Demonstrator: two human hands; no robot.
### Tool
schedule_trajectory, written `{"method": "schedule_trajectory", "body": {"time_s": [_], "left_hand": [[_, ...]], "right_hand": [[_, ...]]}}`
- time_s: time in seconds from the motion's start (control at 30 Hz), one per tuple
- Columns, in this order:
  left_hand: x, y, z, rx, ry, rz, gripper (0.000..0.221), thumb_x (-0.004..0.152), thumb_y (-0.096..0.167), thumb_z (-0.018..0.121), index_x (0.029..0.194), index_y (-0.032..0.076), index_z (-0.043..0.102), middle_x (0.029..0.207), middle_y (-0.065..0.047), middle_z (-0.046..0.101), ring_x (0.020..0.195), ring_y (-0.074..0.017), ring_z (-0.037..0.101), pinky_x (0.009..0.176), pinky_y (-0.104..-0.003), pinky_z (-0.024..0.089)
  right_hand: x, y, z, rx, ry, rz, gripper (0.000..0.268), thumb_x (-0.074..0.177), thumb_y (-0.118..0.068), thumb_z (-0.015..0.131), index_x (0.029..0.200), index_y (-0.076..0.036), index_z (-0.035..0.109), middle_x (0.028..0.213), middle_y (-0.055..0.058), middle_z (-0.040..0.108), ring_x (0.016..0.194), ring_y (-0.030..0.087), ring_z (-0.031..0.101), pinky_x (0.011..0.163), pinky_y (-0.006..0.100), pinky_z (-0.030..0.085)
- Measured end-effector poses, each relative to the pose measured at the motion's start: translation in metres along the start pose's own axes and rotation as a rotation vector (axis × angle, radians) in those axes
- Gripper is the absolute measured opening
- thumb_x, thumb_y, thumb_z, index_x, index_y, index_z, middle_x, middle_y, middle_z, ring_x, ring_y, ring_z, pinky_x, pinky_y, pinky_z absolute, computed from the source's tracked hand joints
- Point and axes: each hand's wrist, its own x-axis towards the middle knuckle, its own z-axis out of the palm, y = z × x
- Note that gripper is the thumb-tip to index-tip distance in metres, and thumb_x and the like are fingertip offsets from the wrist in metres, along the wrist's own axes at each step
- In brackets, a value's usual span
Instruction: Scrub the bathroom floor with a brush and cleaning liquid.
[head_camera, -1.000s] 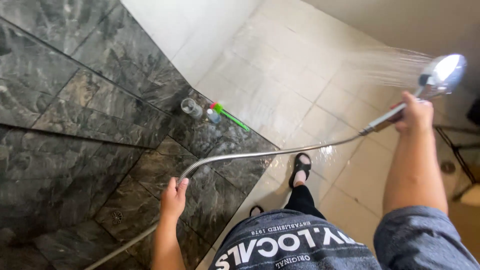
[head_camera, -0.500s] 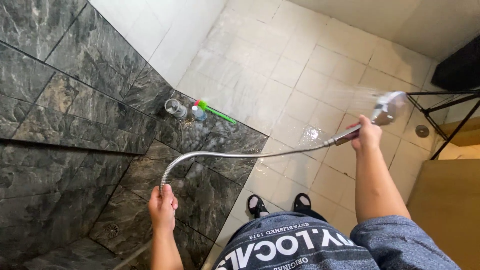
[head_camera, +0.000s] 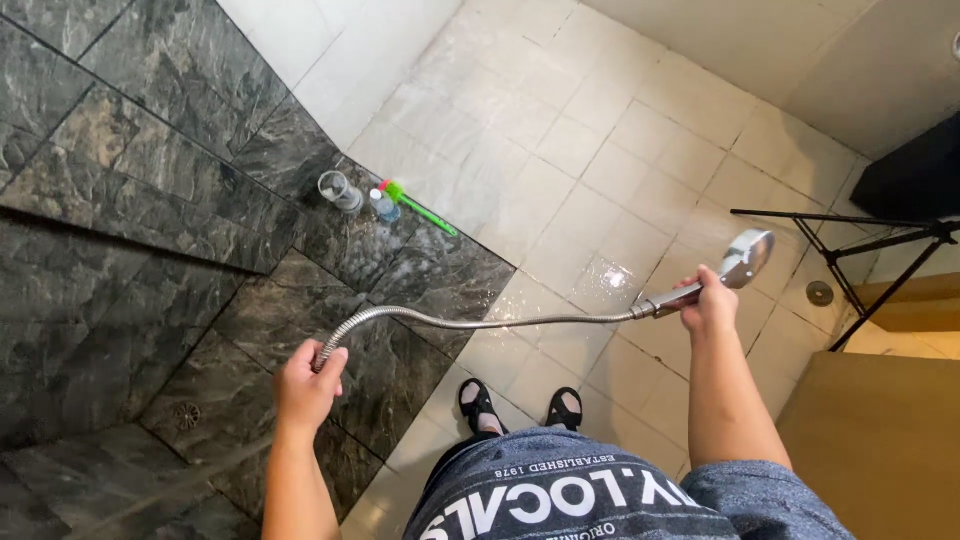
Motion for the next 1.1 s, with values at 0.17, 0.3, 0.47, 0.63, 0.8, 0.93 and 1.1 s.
{"method": "schedule_trajectory", "body": {"time_s": [0.17,0.3,0.47,0.63,0.8,0.93,1.1], "left_hand": [[-0.029,0.011,0.020,0.074,0.088,-0.035,0.025,0.087,0.028,0.073,0.082,0.005,0.063,0.060,-0.004,0.063,0.051,-0.0133,0.061,0.050,-0.032,0.046],[-0.048,0.030,0.029,0.404,0.180,0.020,0.029,0.084,0.033,0.074,0.087,0.006,0.066,0.068,-0.013,0.065,0.060,-0.0305,0.063,0.059,-0.041,0.048],[-0.070,0.035,0.045,0.528,0.240,-0.022,0.031,0.080,0.040,0.074,0.090,0.011,0.070,0.071,-0.013,0.069,0.069,-0.0368,0.067,0.062,-0.047,0.050],[-0.085,0.031,0.062,0.617,0.220,-0.034,0.031,0.078,0.045,0.072,0.088,0.015,0.071,0.075,-0.012,0.073,0.075,-0.0391,0.070,0.066,-0.051,0.053],[-0.096,0.042,0.066,0.697,0.223,-0.115,0.030,0.081,0.045,0.072,0.093,0.018,0.072,0.077,-0.012,0.073,0.077,-0.0392,0.070,0.066,-0.051,0.052],[-0.101,0.046,0.068,0.678,0.195,-0.165,0.030,0.084,0.046,0.071,0.096,0.018,0.071,0.076,-0.009,0.074,0.076,-0.0348,0.072,0.068,-0.048,0.053],[-0.105,0.061,0.077,0.716,0.236,-0.056,0.028,0.084,0.043,0.073,0.094,0.017,0.068,0.077,-0.007,0.071,0.076,-0.0339,0.070,0.067,-0.049,0.052]], "right_hand": [[0.026,-0.011,-0.023,0.001,0.040,-0.010,0.011,0.099,-0.010,0.062,0.096,-0.004,0.053,0.077,0.012,0.059,0.067,0.028,0.061,0.065,0.050,0.057],[0.054,0.014,-0.032,-0.049,-0.089,0.023,0.008,0.095,-0.003,0.063,0.095,-0.003,0.055,0.077,0.012,0.058,0.067,0.027,0.060,0.067,0.049,0.057],[0.016,0.003,-0.017,-0.086,-0.032,0.017,0.009,0.096,-0.007,0.062,0.091,-0.002,0.055,0.075,0.011,0.057,0.065,0.027,0.061,0.065,0.048,0.056],[0.037,-0.018,-0.029,-0.103,-0.217,0.026,0.010,0.095,-0.005,0.064,0.095,-0.001,0.055,0.073,0.010,0.055,0.064,0.024,0.057,0.063,0.044,0.054],[0.022,-0.038,-0.018,-0.123,-0.114,-0.087,0.011,0.094,-0.005,0.064,0.094,0.000,0.054,0.073,0.011,0.056,0.063,0.025,0.058,0.062,0.044,0.055],[0.019,-0.048,-0.019,-0.091,-0.138,0.026,0.010,0.094,-0.005,0.064,0.096,-0.001,0.055,0.073,0.009,0.056,0.063,0.023,0.058,0.061,0.042,0.055],[0.004,-0.061,-0.014,-0.082,-0.048,-0.046,0.011,0.095,-0.006,0.061,0.097,0.000,0.052,0.072,0.009,0.056,0.060,0.024,0.058,0.055,0.042,0.052]]}}
